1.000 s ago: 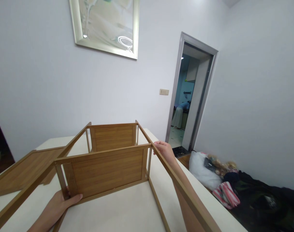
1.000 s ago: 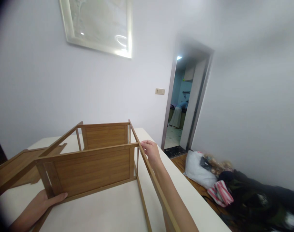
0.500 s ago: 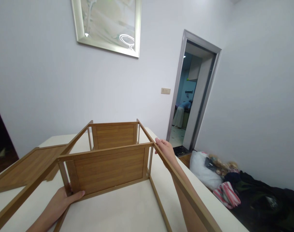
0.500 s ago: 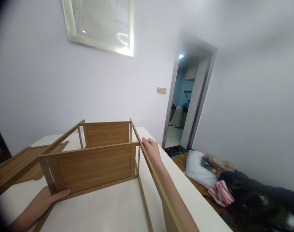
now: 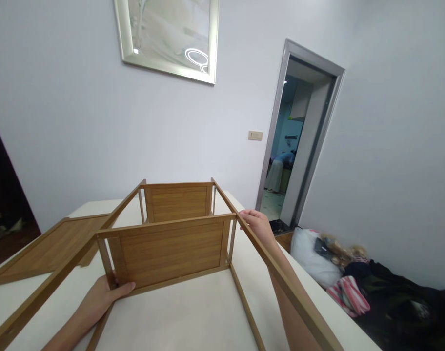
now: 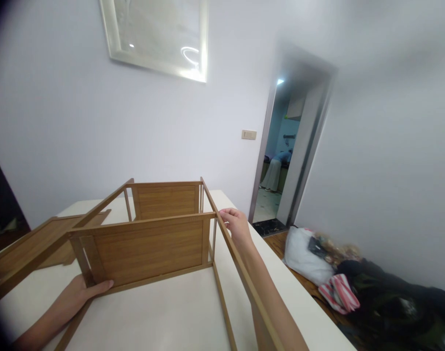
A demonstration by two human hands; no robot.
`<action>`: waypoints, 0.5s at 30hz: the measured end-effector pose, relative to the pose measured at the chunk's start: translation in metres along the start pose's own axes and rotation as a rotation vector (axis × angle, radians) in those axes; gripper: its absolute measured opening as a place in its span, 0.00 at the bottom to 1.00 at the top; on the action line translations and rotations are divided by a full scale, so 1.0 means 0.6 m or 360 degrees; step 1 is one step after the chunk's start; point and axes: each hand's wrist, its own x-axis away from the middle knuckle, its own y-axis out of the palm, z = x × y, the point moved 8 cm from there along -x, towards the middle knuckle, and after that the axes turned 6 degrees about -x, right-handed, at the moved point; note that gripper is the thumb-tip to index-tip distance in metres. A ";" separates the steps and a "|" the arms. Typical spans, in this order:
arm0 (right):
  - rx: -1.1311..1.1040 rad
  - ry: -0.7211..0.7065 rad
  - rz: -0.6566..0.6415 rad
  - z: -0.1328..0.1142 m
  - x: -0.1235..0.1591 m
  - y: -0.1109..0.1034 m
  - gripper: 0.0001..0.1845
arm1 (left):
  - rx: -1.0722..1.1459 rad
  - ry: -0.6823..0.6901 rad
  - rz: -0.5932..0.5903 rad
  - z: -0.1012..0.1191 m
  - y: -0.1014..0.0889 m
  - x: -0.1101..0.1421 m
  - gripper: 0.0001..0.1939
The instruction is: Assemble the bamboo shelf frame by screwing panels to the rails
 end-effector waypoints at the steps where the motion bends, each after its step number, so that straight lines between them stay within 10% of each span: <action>1: 0.0004 0.0001 -0.0004 0.000 0.001 0.000 0.14 | -0.0003 0.0007 0.0010 0.000 -0.001 0.000 0.21; 15: -0.0017 -0.0008 -0.0030 -0.001 -0.001 0.000 0.14 | 0.0062 0.0007 -0.0045 0.018 0.004 0.010 0.22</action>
